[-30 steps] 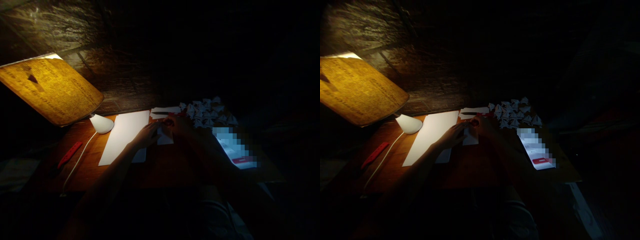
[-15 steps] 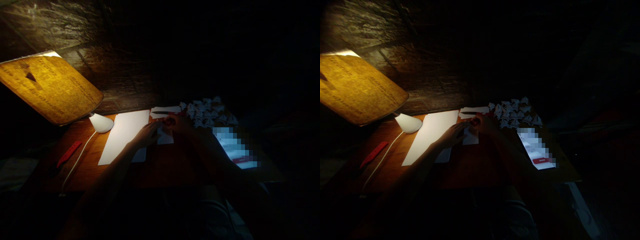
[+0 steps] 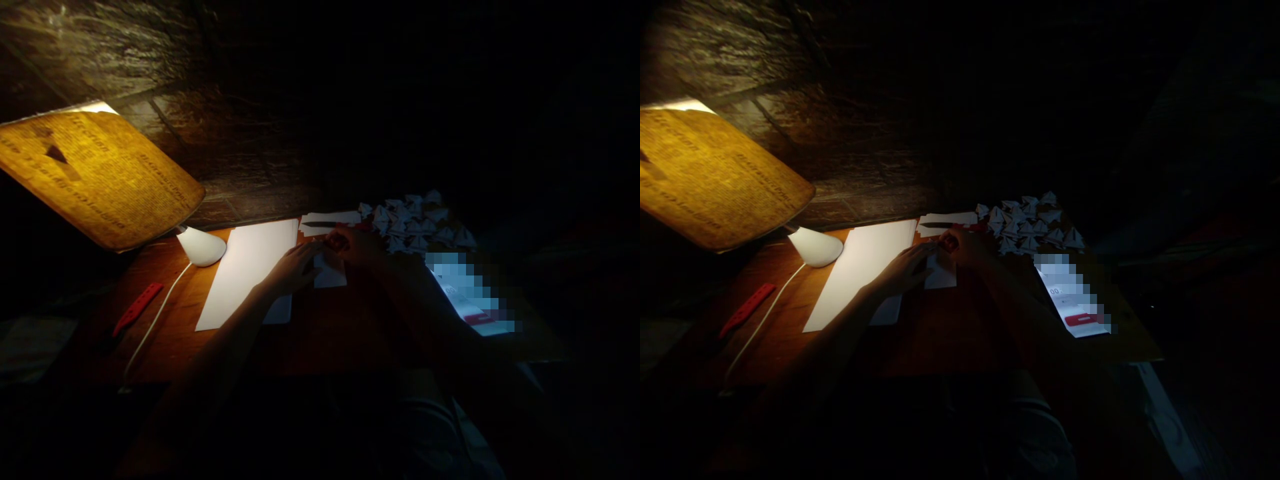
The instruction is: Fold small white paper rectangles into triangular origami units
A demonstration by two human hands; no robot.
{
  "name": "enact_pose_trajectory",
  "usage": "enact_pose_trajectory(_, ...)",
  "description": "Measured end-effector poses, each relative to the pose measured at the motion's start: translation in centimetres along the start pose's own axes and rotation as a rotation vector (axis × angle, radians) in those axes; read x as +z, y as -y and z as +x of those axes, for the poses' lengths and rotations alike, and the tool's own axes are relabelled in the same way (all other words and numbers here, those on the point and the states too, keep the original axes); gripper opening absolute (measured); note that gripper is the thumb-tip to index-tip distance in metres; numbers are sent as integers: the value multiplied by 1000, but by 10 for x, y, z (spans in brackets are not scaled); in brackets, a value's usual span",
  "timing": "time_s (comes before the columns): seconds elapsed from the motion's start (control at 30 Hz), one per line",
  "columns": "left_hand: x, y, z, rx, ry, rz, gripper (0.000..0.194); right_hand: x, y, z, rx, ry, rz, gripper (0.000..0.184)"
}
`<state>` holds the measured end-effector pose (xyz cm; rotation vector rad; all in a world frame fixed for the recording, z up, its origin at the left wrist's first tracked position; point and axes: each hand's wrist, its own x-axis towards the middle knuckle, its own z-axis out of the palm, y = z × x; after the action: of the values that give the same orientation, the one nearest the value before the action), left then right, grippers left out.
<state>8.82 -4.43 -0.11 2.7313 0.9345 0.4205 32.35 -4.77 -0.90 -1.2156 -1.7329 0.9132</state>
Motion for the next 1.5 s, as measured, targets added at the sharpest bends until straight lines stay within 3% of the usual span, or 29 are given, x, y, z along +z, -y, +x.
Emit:
enact_pose_trajectory(0.17,0,1,-2,15,-1,13,52,0,2,-2,-53,8,-121,29)
enact_pose_trajectory(0.43,1,1,0,17,-1,27,50,6,11,-12,-130,6,-399,43)
enact_pose_trajectory(0.9,0,-3,1,11,-12,28,56,3,38,-17,-104,104,-717,33)
enact_pose_trajectory(1.17,-2,-6,1,6,-11,9,61,-7,57,-32,-42,93,-818,28)
enact_pose_trajectory(1.37,1,-2,1,-18,2,20,74,-8,79,-43,88,83,-797,25)
enact_pose_trajectory(1.5,0,-3,0,4,6,18,74,-9,87,-47,131,130,-871,26)
